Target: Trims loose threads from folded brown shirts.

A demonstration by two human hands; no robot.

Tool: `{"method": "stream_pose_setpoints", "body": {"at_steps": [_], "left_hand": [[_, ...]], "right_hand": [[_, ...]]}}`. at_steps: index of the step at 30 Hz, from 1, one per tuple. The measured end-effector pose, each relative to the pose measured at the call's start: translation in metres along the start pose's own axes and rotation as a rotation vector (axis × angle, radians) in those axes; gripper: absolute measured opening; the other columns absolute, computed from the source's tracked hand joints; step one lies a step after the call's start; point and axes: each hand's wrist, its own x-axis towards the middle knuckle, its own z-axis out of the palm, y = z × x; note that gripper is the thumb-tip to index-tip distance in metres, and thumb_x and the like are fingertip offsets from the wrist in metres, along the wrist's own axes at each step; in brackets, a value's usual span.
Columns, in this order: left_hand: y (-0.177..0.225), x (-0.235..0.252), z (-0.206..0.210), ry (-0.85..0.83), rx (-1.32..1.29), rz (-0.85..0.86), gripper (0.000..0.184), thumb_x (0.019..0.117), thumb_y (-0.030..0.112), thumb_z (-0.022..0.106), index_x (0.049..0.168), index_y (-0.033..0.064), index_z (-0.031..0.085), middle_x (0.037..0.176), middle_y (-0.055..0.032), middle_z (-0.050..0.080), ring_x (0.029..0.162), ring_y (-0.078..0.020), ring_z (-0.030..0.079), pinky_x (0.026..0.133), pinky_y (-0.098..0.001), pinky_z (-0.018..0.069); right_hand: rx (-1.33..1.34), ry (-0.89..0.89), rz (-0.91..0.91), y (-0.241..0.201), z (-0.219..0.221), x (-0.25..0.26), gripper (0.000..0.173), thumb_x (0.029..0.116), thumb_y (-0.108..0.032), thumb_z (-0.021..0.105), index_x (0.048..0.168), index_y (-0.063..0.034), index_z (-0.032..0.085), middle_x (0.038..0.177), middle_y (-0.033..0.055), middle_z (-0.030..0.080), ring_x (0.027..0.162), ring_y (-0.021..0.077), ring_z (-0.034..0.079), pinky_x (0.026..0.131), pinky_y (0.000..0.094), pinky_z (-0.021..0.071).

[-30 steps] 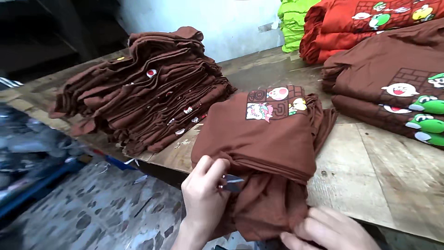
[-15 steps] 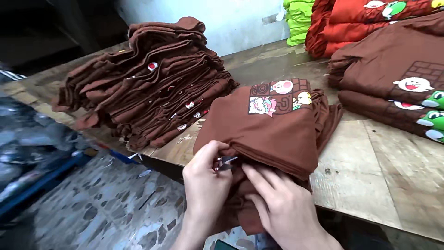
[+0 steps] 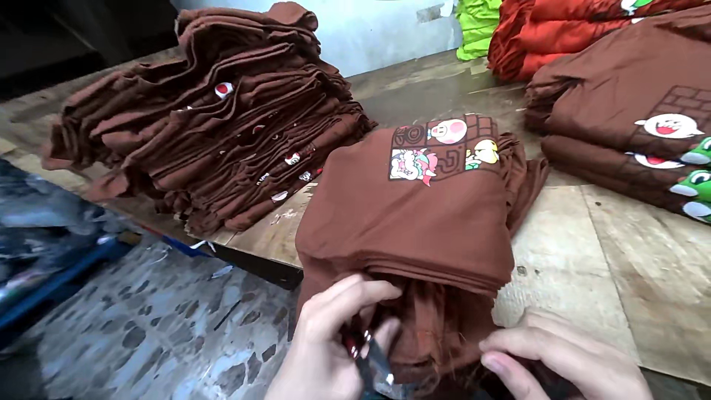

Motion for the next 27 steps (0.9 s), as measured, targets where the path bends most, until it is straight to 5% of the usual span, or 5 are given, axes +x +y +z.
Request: {"method": "stream_pose_setpoints", "body": {"at_steps": [6, 11, 15, 21, 27], "left_hand": [[-0.015, -0.024, -0.005, -0.112, -0.046, 0.06, 0.029, 0.0839, 0.038, 0.084, 0.106, 0.021, 0.075, 0.092, 0.0047, 0.063, 0.088, -0.0056, 0.06, 0.075, -0.0219, 0.0517], [-0.016, -0.04, -0.012, -0.097, -0.031, 0.095, 0.011, 0.0918, 0.028, 0.079, 0.098, 0.0193, 0.077, 0.092, 0.0042, 0.067, 0.089, -0.0058, 0.063, 0.077, -0.021, 0.053], [-0.01, -0.045, -0.019, -0.123, 0.033, 0.081, 0.017, 0.0888, 0.035, 0.081, 0.092, 0.0194, 0.075, 0.088, 0.0045, 0.068, 0.088, -0.0101, 0.064, 0.082, -0.0308, 0.0533], [0.048, -0.012, -0.001, 0.04, 0.108, -0.043, 0.042, 0.0957, 0.044, 0.071, 0.133, 0.0251, 0.068, 0.116, 0.0016, 0.063, 0.108, -0.0105, 0.06, 0.094, -0.0319, 0.0503], [0.056, -0.001, 0.009, 0.049, 0.396, 0.057, 0.025, 0.0976, 0.021, 0.067, 0.119, 0.0298, 0.075, 0.109, 0.0048, 0.072, 0.094, -0.0122, 0.062, 0.08, -0.0344, 0.0473]], "right_hand": [[-0.277, -0.019, 0.035, -0.013, 0.049, 0.01, 0.047, 0.0948, -0.049, 0.07, 0.135, -0.0246, 0.068, 0.107, 0.0115, 0.07, 0.095, 0.0243, 0.067, 0.077, 0.0398, 0.0574], [-0.112, -0.154, 0.002, -0.005, 0.022, 0.003, 0.012, 0.0968, -0.026, 0.073, 0.099, -0.0174, 0.081, 0.078, 0.005, 0.065, 0.072, 0.0158, 0.062, 0.064, 0.0314, 0.0533], [-0.09, -0.433, 0.115, -0.002, -0.035, 0.0, 0.011, 0.0943, -0.024, 0.076, 0.095, -0.0145, 0.082, 0.09, 0.0076, 0.073, 0.088, 0.0202, 0.068, 0.077, 0.0378, 0.0555], [0.014, -0.016, 0.29, -0.023, 0.005, 0.0, 0.029, 0.1051, -0.03, 0.059, 0.107, -0.0059, 0.075, 0.113, 0.013, 0.064, 0.1, 0.0105, 0.063, 0.083, 0.0247, 0.0554], [0.224, 0.205, 0.33, -0.019, 0.044, -0.018, 0.013, 0.089, -0.018, 0.082, 0.088, -0.0063, 0.077, 0.104, 0.0077, 0.064, 0.089, 0.0055, 0.063, 0.073, 0.0177, 0.0558]]}}
